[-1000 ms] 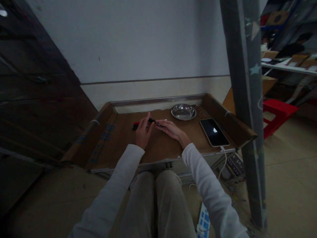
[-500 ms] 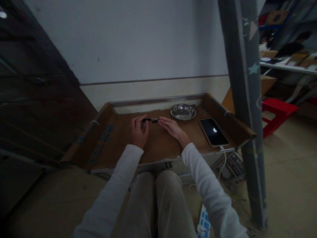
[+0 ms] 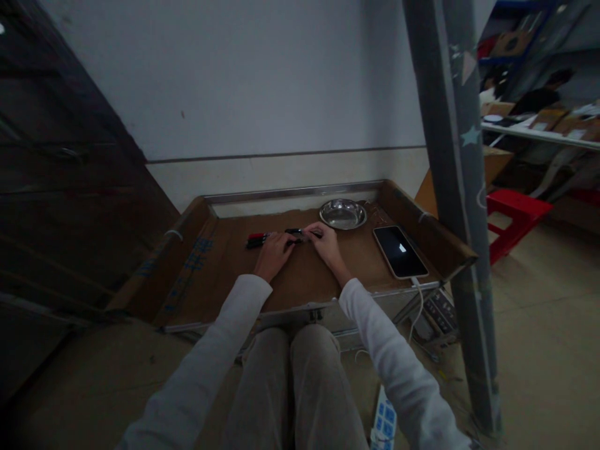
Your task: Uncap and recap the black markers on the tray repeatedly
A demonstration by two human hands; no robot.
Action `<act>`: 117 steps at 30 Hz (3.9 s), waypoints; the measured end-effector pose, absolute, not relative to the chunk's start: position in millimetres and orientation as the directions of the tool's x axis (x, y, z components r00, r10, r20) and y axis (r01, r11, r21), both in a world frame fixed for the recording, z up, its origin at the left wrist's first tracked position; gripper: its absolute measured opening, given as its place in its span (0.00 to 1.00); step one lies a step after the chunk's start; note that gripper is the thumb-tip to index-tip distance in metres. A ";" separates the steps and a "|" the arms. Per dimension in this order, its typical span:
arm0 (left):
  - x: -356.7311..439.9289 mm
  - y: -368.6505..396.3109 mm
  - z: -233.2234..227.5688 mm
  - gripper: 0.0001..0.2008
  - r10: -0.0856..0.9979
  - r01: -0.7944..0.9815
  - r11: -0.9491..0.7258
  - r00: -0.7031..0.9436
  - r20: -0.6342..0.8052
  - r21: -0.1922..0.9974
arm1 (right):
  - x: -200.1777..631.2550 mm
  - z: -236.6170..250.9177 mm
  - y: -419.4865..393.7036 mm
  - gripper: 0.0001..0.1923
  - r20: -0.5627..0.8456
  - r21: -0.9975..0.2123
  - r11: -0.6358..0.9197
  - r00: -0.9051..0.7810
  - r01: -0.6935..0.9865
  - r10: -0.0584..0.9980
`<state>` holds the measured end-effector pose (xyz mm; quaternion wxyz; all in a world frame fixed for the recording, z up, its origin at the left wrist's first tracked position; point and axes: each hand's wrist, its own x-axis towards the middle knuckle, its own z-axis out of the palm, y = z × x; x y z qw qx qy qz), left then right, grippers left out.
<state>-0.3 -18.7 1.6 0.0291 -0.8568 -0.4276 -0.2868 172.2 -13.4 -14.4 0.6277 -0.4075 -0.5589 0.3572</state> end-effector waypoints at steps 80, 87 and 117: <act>-18.2 -27.4 7.0 0.07 0.805 0.916 -0.277 0.056 0.591 0.289 | 160.5 -9.7 -32.7 0.09 0.486 -0.267 0.302 -0.143 0.915 0.862; -19.2 -33.0 6.2 0.08 0.843 0.958 -0.126 -0.035 0.537 0.259 | 151.1 -4.8 -36.9 0.11 0.465 -0.201 0.416 -0.287 0.887 0.837; -6.7 -30.7 2.2 0.10 0.718 0.569 -0.688 0.441 0.539 0.450 | 157.8 -9.4 -25.8 0.17 0.125 -0.981 0.082 -0.249 -0.177 0.960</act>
